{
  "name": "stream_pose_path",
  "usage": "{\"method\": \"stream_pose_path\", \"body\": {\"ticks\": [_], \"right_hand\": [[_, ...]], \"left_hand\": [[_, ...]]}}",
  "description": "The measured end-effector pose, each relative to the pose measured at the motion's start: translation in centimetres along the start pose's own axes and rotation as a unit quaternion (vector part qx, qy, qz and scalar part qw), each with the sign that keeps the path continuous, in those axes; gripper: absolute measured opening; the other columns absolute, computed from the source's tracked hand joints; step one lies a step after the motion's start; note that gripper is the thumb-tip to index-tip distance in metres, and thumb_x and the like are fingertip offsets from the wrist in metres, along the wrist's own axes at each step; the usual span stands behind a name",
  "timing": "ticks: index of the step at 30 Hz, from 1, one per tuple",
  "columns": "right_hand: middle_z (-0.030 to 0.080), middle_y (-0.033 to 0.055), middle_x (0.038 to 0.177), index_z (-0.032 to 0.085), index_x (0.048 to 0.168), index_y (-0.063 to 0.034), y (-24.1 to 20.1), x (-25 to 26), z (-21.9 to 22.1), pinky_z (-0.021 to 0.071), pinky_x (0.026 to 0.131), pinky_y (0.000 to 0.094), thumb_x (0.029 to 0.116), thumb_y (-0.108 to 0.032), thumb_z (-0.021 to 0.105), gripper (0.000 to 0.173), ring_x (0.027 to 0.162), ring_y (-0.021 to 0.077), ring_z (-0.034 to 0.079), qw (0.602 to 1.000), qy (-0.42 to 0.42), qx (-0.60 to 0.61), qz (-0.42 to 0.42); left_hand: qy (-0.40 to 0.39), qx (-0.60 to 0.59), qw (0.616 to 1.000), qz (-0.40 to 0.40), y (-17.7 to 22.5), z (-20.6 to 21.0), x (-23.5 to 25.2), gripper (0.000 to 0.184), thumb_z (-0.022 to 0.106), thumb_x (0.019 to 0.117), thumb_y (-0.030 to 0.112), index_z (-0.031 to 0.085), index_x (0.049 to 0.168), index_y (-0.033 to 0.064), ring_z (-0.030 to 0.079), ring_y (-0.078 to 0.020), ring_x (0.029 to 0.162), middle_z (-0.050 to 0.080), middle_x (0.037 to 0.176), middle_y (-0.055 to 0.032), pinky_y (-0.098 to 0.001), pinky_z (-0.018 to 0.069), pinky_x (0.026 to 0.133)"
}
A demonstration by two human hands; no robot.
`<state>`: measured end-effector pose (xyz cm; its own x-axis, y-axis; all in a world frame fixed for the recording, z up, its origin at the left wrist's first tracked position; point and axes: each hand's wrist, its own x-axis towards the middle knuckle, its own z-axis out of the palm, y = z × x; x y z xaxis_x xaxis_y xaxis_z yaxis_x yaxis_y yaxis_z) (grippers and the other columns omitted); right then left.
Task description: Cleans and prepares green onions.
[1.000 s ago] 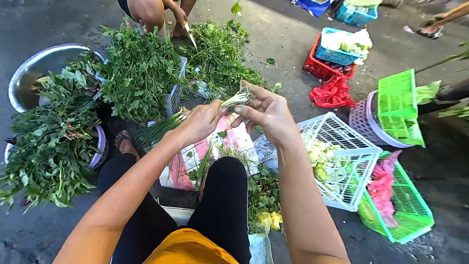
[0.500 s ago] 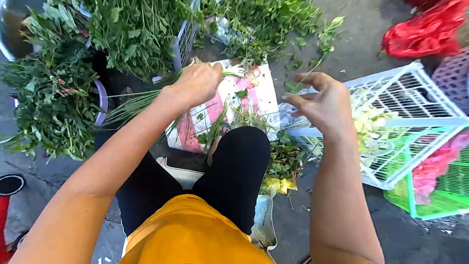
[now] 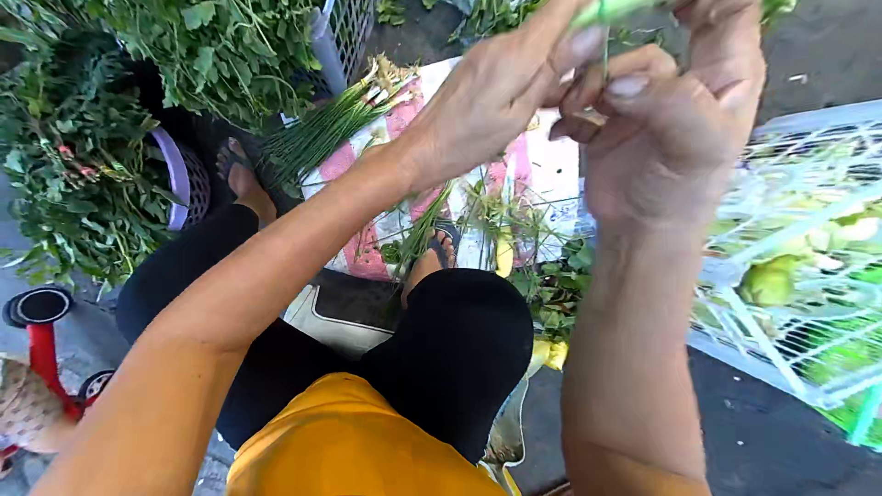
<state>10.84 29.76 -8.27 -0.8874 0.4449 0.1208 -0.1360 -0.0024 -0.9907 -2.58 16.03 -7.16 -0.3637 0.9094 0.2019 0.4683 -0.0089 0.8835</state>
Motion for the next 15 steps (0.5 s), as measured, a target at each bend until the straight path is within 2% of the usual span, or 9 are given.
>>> {"method": "stream_pose_path", "body": {"ticks": [2,3,4,7,9,10,12,14,15], "right_hand": [[0.07,0.0021,0.104,0.032,0.137,0.0037,0.9,0.0,2.7,0.0583,0.092,0.0384,0.095,-0.008,0.058,0.051,0.1,0.0167,0.07,0.988,0.03,-0.089,-0.12],[0.07,0.0103,0.107,0.041,0.13,0.0118,0.9,0.0,3.9,0.0562,0.094,0.0402,0.0945,-0.006,0.059,0.044,0.104,0.0206,0.068,0.967,0.043,-0.176,-0.18],[0.071,0.0156,0.107,0.051,0.122,0.0126,0.6,0.1,5.0,0.0546,0.095,0.0415,0.0943,-0.006,0.06,0.035,0.106,0.0236,0.068,0.942,0.051,-0.255,-0.214],[0.071,0.0183,0.111,0.054,0.121,0.011,-0.1,0.9,6.7,0.0563,0.088,0.0356,0.0951,-0.01,0.063,0.035,0.107,0.022,0.068,0.918,0.04,-0.327,-0.223],[0.068,0.016,0.113,0.039,0.133,0.0138,-0.2,1.0,7.0,0.061,0.076,0.0328,0.0939,-0.005,0.063,0.049,0.103,0.0221,0.069,0.956,0.011,-0.229,-0.182],[0.067,0.0153,0.113,0.029,0.143,0.0129,-0.4,0.8,7.1,0.0626,0.072,0.0342,0.0941,-0.003,0.063,0.061,0.098,0.0234,0.07,0.974,0.001,-0.162,-0.155],[0.068,0.0086,0.11,0.017,0.157,-0.0045,-1.1,-0.1,7.2,0.0611,0.062,0.0297,0.0977,-0.005,0.061,0.074,0.085,0.0195,0.07,0.995,-0.012,-0.065,-0.075],[0.068,0.0062,0.111,0.02,0.157,-0.0167,-0.7,-0.9,6.9,0.06,0.063,0.028,0.0983,-0.009,0.06,0.072,0.085,0.0183,0.07,0.999,-0.012,0.036,-0.003],[0.069,0.0071,0.109,0.028,0.155,-0.0199,-0.4,-1.0,6.7,0.059,0.061,0.027,0.0975,-0.01,0.06,0.066,0.083,0.0176,0.07,0.993,0.004,0.115,0.029]], "left_hand": [[0.071,-0.063,0.991,-0.098,-0.5,-0.6,0.9,0.03,0.039,0.1109,0.014,0.063,0.104,-0.0018,0.056,-0.0074,0.062,0.057,0.078,-0.0034,-0.0246,0.0525,0.059],[0.102,-0.068,0.984,-0.132,-0.8,-0.9,1.1,0.029,0.042,0.1093,0.011,0.065,0.096,-0.0018,0.056,-0.0073,0.059,0.058,0.073,-0.0032,-0.0242,0.0519,0.057],[0.123,-0.073,0.978,-0.152,-1.1,-1.3,1.0,0.03,0.044,0.1081,0.009,0.064,0.088,-0.0005,0.056,-0.007,0.057,0.057,0.068,-0.0026,-0.0233,0.0509,0.055],[0.157,-0.209,0.951,-0.162,-1.5,-2.7,0.7,0.035,0.043,0.105,0.002,0.054,0.072,0.0036,0.053,-0.0084,0.054,0.051,0.06,-0.0011,-0.0234,0.05,0.055],[0.146,-0.346,0.912,-0.167,-0.8,-3.1,-0.1,0.034,0.035,0.1089,0.006,0.053,0.08,0.0059,0.053,-0.01,0.058,0.05,0.066,-0.0011,-0.0247,0.0528,0.058],[0.13,-0.406,0.89,-0.163,-0.7,-3.0,-0.6,0.033,0.031,0.1108,0.012,0.058,0.095,0.0051,0.055,-0.0102,0.061,0.052,0.07,-0.0002,-0.025,0.053,0.058],[0.112,-0.495,0.848,-0.156,-0.7,-2.7,-1.5,0.039,0.025,0.1105,0.021,0.061,0.106,0.0088,0.054,-0.0093,0.062,0.052,0.072,0.0026,-0.0246,0.0501,0.057],[0.103,-0.546,0.816,-0.159,-1.0,-2.4,-2.4,0.041,0.022,0.1102,0.029,0.06,0.106,0.0128,0.05,-0.0075,0.058,0.05,0.069,0.0049,-0.0232,0.0474,0.054],[0.095,-0.558,0.809,-0.16,-1.0,-2.3,-2.7,0.041,0.022,0.1123,0.033,0.058,0.107,0.0143,0.047,-0.0063,0.055,0.048,0.068,0.006,-0.0222,0.0465,0.053]]}}
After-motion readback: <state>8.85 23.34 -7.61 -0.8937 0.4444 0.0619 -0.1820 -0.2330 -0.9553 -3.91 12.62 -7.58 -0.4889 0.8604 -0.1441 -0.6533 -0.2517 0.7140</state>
